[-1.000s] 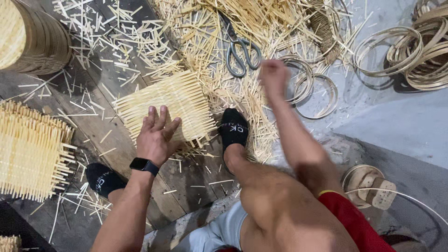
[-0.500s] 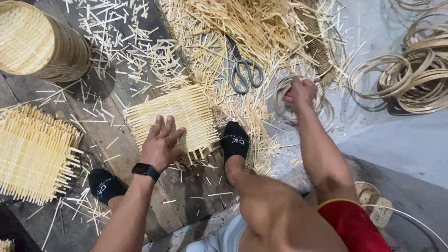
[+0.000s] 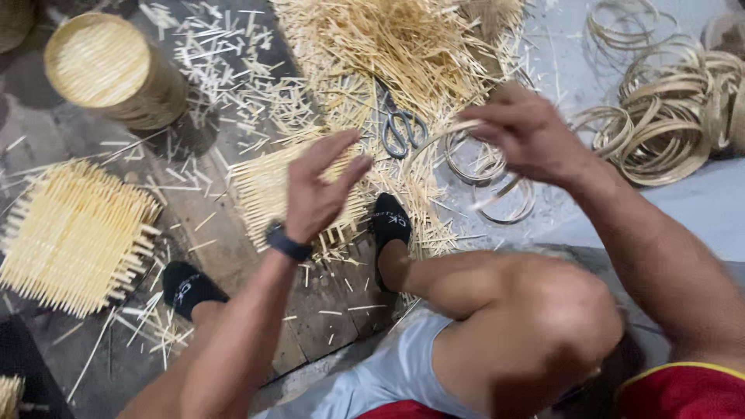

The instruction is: The person sits on the floor and repeatedly places a woven bamboo mat over a circular wooden mold, then uses shears to trim the excess bamboo strips flush with the mold's edge. The person stacks the finished circular pieces and continues the process with new mats.

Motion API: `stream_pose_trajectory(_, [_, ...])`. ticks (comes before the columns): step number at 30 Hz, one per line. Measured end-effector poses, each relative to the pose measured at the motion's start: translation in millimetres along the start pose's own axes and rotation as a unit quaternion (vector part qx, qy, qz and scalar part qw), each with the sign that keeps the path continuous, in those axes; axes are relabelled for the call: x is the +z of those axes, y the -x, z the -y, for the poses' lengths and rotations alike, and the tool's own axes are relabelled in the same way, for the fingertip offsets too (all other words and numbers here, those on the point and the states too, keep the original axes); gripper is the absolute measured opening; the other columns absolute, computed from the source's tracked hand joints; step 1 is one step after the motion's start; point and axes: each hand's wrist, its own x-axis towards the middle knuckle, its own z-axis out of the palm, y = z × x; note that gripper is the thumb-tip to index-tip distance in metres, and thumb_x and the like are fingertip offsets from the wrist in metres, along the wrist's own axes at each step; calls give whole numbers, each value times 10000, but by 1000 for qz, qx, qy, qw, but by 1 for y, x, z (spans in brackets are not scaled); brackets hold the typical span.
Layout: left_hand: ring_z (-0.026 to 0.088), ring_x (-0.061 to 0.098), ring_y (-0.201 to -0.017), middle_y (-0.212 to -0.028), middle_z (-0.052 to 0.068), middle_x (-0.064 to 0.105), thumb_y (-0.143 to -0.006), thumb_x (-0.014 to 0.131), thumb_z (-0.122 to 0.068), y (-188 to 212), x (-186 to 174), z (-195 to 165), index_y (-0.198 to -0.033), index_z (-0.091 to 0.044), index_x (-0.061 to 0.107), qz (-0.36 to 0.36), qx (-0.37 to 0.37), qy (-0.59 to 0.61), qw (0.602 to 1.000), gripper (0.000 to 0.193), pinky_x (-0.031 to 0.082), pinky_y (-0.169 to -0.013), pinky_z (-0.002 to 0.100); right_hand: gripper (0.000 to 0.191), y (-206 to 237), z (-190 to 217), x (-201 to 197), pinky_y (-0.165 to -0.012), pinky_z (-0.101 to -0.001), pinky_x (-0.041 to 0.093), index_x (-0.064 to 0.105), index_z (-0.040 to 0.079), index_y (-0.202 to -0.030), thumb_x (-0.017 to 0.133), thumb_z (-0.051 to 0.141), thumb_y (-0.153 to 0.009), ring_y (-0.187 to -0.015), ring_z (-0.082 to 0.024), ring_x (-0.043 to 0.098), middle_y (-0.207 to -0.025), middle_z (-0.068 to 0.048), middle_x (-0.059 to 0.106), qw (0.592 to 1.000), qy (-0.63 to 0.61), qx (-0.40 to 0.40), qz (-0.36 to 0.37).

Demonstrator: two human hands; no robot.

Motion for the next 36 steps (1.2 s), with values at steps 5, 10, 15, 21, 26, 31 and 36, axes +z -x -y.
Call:
stream_pose_trajectory(5, [110,512,-639,-750,21,608,-963,768,-288,5,4,-69,-952,15,748,-52,-281,407,868,304,424,-529,270,266,-63,110,7,-668,-358,504,735,34,-1199,791,153,-968,-798,-205,605,-923,-88,612,972,-38,-226,-46])
stream_pose_trajectory(10, [137,516,-519,-593,11,531,-883,589,-555,2,-51,-76,-689,-112,599,-46,-370,460,806,484,430,-455,312,175,-93,170,37,-621,-344,514,685,29,-938,802,154,-900,-804,-227,611,-859,-70,604,927,28,-366,-80])
stream_pose_trajectory(15, [88,264,-364,-463,-65,329,-904,336,-851,9,-72,-66,-509,-172,385,-25,-434,370,821,786,186,-360,273,202,-91,206,83,-563,-387,456,598,47,-784,750,52,-917,-700,-234,545,-743,-69,495,922,76,-363,-110])
stream_pose_trajectory(21, [67,295,-395,-490,-81,358,-950,405,-762,20,-72,-52,-644,-156,532,-111,-410,439,792,691,186,-365,252,186,-101,212,106,-548,-321,491,649,43,-815,760,141,-927,-712,-203,603,-767,-69,557,947,32,-300,-109])
stream_pose_trajectory(26, [52,338,-452,-570,-97,443,-959,597,-529,15,-91,-26,-973,-109,742,-146,-238,512,812,444,273,-394,237,212,-124,175,82,-670,-252,596,677,197,-1065,657,328,-899,-813,-71,731,-923,60,708,920,-303,246,-35])
stream_pose_trajectory(31, [104,491,-609,-664,-16,544,-984,672,-314,12,-120,-7,-904,-77,679,-197,-152,603,758,250,384,-526,260,410,-105,149,108,-663,-337,611,662,45,-898,625,446,-977,-701,-162,615,-770,-37,584,706,-686,174,19])
stream_pose_trajectory(36, [80,396,-463,-556,-16,498,-949,668,-284,10,-127,2,-814,-34,677,-118,-307,527,784,284,301,-412,226,391,-105,126,138,-457,-249,327,576,108,-762,669,364,-1043,-551,-87,368,-645,33,403,664,-731,156,15])
